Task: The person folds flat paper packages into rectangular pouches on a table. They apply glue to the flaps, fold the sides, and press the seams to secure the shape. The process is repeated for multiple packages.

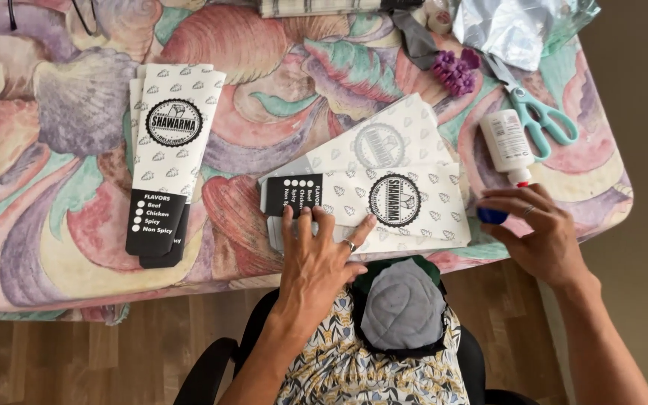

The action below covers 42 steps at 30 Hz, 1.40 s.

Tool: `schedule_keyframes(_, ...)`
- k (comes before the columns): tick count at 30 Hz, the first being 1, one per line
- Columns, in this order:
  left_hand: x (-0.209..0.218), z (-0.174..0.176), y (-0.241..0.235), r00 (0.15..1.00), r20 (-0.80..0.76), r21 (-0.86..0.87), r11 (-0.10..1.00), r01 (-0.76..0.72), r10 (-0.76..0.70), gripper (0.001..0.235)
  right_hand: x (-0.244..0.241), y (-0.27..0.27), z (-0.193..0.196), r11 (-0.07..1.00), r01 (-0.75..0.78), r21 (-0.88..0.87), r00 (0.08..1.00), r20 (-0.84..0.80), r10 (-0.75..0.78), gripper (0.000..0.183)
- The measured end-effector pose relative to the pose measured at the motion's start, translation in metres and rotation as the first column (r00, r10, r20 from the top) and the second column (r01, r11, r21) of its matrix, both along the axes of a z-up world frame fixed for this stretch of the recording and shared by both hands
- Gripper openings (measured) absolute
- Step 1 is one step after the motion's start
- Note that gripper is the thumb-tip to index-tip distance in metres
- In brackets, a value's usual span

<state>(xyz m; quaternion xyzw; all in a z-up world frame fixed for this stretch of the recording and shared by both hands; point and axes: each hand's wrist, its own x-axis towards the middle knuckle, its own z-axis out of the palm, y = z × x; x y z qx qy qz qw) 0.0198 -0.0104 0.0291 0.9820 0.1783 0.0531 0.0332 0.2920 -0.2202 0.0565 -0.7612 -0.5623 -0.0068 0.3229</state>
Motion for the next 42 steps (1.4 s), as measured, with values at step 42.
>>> schedule_keyframes(42,0.013,-0.029,-0.019,0.959,0.253,0.019,0.992,0.126,-0.127,0.070,0.014,0.019,-0.012,0.987,0.003,-0.159,0.966,0.257,0.039,0.031)
